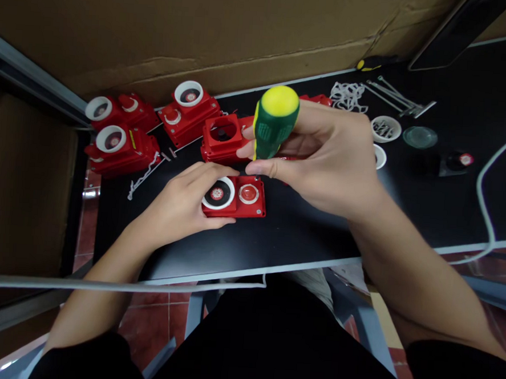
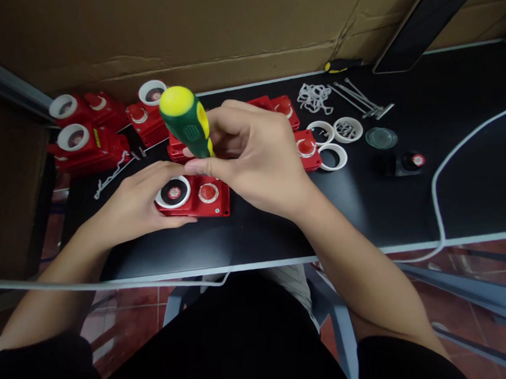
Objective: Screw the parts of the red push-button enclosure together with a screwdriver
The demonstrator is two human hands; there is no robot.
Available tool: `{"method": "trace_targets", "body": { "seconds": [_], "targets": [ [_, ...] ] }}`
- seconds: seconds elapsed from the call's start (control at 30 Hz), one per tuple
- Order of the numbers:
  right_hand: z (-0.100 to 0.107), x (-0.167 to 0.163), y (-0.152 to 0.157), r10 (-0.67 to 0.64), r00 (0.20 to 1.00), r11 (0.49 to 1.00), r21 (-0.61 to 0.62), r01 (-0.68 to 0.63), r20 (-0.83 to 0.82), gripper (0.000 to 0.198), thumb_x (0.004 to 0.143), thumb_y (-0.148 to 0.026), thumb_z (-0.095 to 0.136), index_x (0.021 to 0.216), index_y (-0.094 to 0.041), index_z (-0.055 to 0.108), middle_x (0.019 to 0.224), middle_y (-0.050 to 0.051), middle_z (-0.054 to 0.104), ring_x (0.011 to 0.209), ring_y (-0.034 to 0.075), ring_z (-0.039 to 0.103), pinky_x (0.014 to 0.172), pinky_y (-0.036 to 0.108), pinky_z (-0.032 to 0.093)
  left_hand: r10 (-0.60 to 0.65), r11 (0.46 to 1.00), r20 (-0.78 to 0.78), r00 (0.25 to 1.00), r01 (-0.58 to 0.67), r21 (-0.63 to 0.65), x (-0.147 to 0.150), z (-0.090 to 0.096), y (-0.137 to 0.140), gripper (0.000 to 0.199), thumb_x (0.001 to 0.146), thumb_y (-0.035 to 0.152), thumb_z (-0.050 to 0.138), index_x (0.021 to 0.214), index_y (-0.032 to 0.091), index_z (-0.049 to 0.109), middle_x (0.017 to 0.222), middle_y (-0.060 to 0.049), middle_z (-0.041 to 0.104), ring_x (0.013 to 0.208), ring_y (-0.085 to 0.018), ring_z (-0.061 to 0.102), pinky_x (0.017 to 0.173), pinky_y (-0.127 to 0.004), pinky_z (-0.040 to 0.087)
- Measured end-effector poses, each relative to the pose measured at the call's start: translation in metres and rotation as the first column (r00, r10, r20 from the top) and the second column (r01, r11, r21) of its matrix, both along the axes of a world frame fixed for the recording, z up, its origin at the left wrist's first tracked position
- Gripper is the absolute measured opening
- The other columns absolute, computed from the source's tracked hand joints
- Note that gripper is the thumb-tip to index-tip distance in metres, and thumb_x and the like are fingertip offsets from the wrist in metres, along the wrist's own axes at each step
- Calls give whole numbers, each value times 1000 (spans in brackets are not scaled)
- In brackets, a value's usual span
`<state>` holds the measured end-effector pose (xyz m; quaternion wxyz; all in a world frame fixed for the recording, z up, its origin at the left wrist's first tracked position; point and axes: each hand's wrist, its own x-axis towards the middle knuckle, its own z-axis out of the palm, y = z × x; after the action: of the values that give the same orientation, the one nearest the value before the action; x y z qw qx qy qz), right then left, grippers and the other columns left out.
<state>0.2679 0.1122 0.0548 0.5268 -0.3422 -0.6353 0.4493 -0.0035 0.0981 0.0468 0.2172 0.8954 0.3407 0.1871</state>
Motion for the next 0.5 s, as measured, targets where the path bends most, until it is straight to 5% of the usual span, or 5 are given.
{"method": "trace_targets", "body": {
  "seconds": [0.23,0.37,0.5],
  "targets": [
    [10,6,2,222,973,972,-64,-226,-65,20,92,-38,98,98,-25,84,101,1,87,107,26,86,107,45,74,4,999,-14,1000,-5,-43,-2,1,2,55,98,47,91,145,32,67,143,-10,80,131,-36,78,117,-57,65],
    [9,10,5,354,934,934,-44,-355,-41,13,98,-30,89,108,-26,82,113,2,88,120,25,84,118,43,68,3,999,-9,1000,-3,-45,-2,2,1,54,99,46,89,146,32,66,145,-9,79,132,-35,78,117,-55,64],
    [4,11,7,229,966,971,41,-235,121,26,96,-41,93,116,-30,81,122,4,85,118,27,79,114,47,69,5,1000,-30,1000,-5,1,1,2,-2,56,96,38,90,145,27,65,141,-11,79,126,-34,78,113,-51,65]
  ]
}}
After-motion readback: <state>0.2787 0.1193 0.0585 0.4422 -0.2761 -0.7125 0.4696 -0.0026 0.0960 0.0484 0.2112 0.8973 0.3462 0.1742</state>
